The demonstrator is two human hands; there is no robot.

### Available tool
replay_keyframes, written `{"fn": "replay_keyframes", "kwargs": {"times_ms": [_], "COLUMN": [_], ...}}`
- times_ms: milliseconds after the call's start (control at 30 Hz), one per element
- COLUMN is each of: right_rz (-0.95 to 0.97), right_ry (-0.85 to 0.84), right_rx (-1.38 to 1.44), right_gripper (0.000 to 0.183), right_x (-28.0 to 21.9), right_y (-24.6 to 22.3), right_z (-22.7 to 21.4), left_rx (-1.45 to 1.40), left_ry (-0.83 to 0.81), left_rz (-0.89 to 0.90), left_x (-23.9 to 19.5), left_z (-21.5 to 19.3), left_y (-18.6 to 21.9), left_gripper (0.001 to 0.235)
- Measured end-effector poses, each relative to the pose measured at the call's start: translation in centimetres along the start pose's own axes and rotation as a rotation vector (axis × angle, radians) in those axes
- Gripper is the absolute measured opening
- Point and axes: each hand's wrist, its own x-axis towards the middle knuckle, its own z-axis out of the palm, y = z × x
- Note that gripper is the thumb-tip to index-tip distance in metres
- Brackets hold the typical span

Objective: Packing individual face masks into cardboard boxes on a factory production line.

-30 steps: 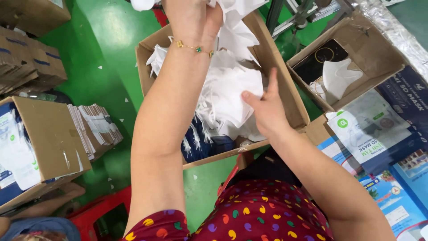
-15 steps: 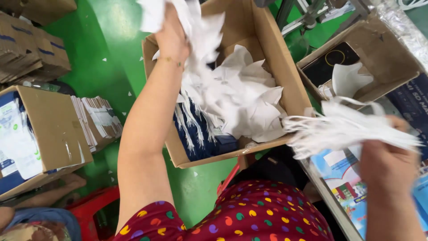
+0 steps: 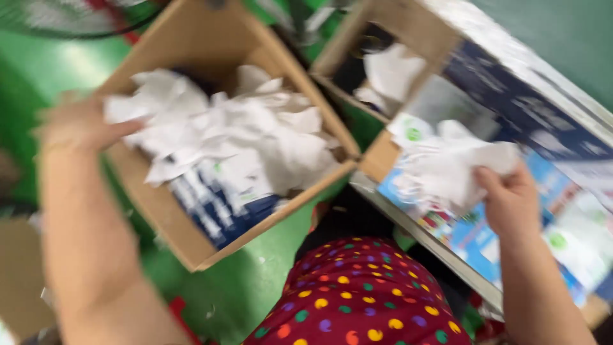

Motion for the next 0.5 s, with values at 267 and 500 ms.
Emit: {"fn": "replay_keyframes", "kwargs": {"times_ms": [267,500], "right_rz": [0.047,-0.555], "right_ry": [0.008,0.060], "right_rx": [-0.411,-0.762], "right_gripper": [0.022,0.046], "right_x": [-4.5,-6.9], "right_y": [0.9,6.1], "right_z": [-2.5,-4.4], "left_rx": [-0.250,-0.224], "left_ry": [0.375,0.229], "left_rz": [0.575,1.344], "left_x": [-22.4,-21.2], "left_z": [-3.8,15.6], "left_y": [28.1,48.0], "left_gripper": [0.068,0.091]}}
